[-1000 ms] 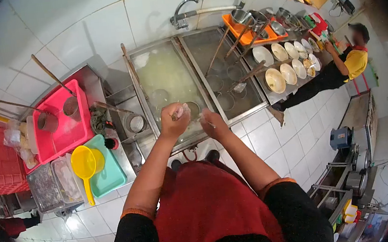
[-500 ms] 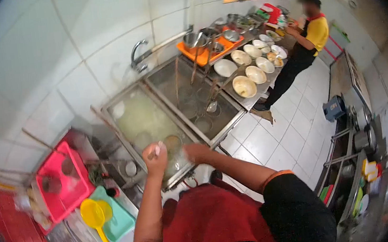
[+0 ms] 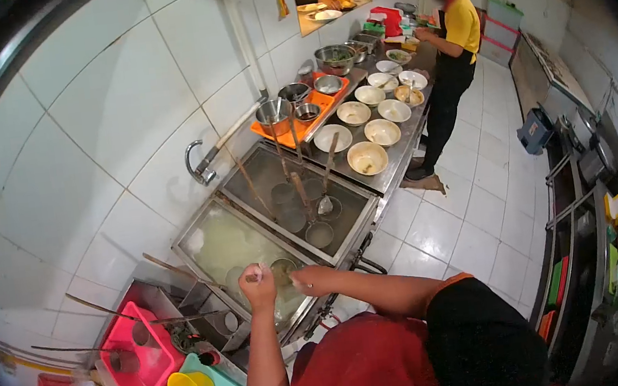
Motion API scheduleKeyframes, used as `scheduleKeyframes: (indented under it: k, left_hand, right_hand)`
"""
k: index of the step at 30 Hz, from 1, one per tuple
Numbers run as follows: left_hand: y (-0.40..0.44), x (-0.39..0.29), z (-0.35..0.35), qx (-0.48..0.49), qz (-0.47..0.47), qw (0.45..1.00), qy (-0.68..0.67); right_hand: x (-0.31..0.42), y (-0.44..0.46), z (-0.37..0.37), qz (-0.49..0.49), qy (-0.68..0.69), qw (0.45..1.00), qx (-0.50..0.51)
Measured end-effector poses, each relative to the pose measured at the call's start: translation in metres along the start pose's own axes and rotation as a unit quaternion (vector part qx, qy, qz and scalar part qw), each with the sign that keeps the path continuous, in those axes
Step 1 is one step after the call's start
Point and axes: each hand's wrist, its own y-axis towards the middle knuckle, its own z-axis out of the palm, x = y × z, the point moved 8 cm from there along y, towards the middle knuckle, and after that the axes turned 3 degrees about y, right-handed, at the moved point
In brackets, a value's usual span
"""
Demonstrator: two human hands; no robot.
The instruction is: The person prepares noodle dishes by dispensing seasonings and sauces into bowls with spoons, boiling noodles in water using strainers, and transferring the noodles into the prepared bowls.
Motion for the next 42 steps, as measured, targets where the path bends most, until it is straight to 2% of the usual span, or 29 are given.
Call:
scheduleKeyframes:
  k: [1, 3, 5, 7, 8, 10, 11, 12, 14, 16, 17, 18, 20, 22, 24, 25, 26, 27, 29, 30, 32, 34, 35, 36, 37, 38, 39, 41, 42]
  left_hand:
    - [-0.003, 0.012, 0.002, -0.013, -0.013, 1.000, 0.017]
    - [0.013, 0.015, 0.002, -0.078, 0.003, 0.997, -0.009]
    - [0.027, -0.003, -0.005, -0.050, -0.039, 0.993, 0.100]
    - [0.035, -0.037, -0.006, -0.057, 0.015, 0.980, 0.189]
    - [0.034, -0.045, -0.008, -0.064, 0.014, 0.978, 0.197]
    - [0.031, -0.094, -0.010, -0.155, 0.156, 0.929, 0.299]
    - [0.027, -0.111, -0.010, -0.185, 0.112, 0.939, 0.268]
    - [0.018, -0.127, -0.007, -0.212, 0.067, 0.947, 0.233]
    - [-0.004, -0.166, 0.016, -0.235, 0.119, 0.937, 0.230]
    - [-0.021, -0.188, 0.058, -0.173, 0.108, 0.951, 0.232]
    - [-0.029, -0.185, 0.081, -0.144, 0.124, 0.962, 0.193]
    - [-0.037, -0.180, 0.106, -0.115, 0.138, 0.972, 0.154]
    - [-0.057, -0.176, 0.160, -0.090, 0.086, 0.989, 0.081]
    - [-0.074, -0.183, 0.226, 0.036, 0.011, 0.999, 0.020]
    - [-0.087, -0.222, 0.292, 0.136, 0.108, 0.982, 0.076]
    - [-0.095, -0.218, 0.319, 0.180, 0.082, 0.979, 0.050]
    - [-0.100, -0.214, 0.346, 0.223, 0.063, 0.973, 0.022]
    - [-0.104, -0.216, 0.370, 0.250, 0.032, 0.968, -0.006]
    - [-0.105, -0.217, 0.410, 0.299, 0.024, 0.953, -0.040]
    - [-0.108, -0.215, 0.435, 0.342, 0.013, 0.937, -0.067]
    - [-0.108, -0.204, 0.481, 0.370, 0.024, 0.927, -0.053]
    - [-0.104, -0.218, 0.526, 0.400, 0.030, 0.910, -0.100]
    - [-0.102, -0.217, 0.548, 0.397, 0.021, 0.910, -0.117]
    - [-0.107, -0.214, 0.578, 0.443, 0.015, 0.888, -0.125]
    - [-0.112, -0.213, 0.605, 0.487, 0.013, 0.863, -0.132]
    - [-0.114, -0.213, 0.626, 0.485, 0.007, 0.863, -0.145]
    - [-0.120, -0.214, 0.652, 0.509, -0.010, 0.848, -0.148]
    - [-0.126, -0.222, 0.700, 0.557, -0.019, 0.812, -0.173]
    - [-0.126, -0.220, 0.723, 0.556, -0.020, 0.811, -0.180]
  right_hand:
    - [0.018, -0.005, -0.030, -0.002, 0.042, 0.999, -0.035]
    - [0.023, -0.020, -0.074, -0.067, 0.228, 0.968, -0.076]
    - [0.035, -0.048, -0.139, -0.065, 0.231, 0.959, -0.154]
    - [0.000, -0.066, -0.175, 0.101, 0.150, 0.977, -0.112]
    - [-0.017, -0.078, -0.184, 0.093, 0.154, 0.978, -0.107]
    - [-0.080, -0.099, -0.198, 0.166, 0.120, 0.966, -0.159]
    - [-0.107, -0.105, -0.194, 0.143, 0.072, 0.969, -0.187]
    - [-0.117, -0.108, -0.194, 0.132, 0.085, 0.971, -0.180]
    - [-0.145, -0.101, -0.178, 0.115, 0.141, 0.973, -0.140]
    - [-0.190, -0.086, -0.140, 0.117, 0.234, 0.962, -0.073]
    - [-0.212, -0.081, -0.120, 0.156, 0.247, 0.956, -0.023]
    - [-0.215, -0.091, -0.126, 0.152, 0.250, 0.956, -0.033]
    - [-0.208, -0.110, -0.143, 0.080, 0.066, 0.995, 0.008]
    - [-0.230, -0.145, -0.168, 0.087, 0.070, 0.994, 0.012]
    - [-0.256, -0.199, -0.192, 0.104, 0.109, 0.989, 0.012]
    - [-0.274, -0.233, -0.210, 0.117, 0.137, 0.984, 0.002]
    - [-0.302, -0.274, -0.225, 0.112, 0.126, 0.983, -0.067]
    - [-0.351, -0.321, -0.219, 0.287, 0.123, 0.950, -0.010]
    - [-0.399, -0.418, -0.243, 0.358, -0.044, 0.932, -0.028]
    - [-0.424, -0.465, -0.248, 0.410, -0.074, 0.909, 0.010]
    - [-0.458, -0.573, -0.265, 0.525, 0.000, 0.845, -0.103]
    - [-0.512, -0.699, -0.242, 0.493, -0.120, 0.839, -0.195]
    - [-0.493, -0.744, -0.254, 0.569, -0.125, 0.777, -0.240]
    - [-0.461, -0.782, -0.264, 0.636, -0.129, 0.706, -0.283]
    - [-0.448, -0.813, -0.256, 0.696, -0.105, 0.677, -0.216]
    - [-0.442, -0.851, -0.238, 0.725, -0.122, 0.642, -0.219]
    - [-0.431, -0.881, -0.216, 0.745, -0.104, 0.621, -0.220]
    - [-0.396, -0.896, -0.186, 0.753, -0.104, 0.633, -0.146]
    - [-0.391, -0.896, -0.167, 0.750, -0.121, 0.649, -0.045]
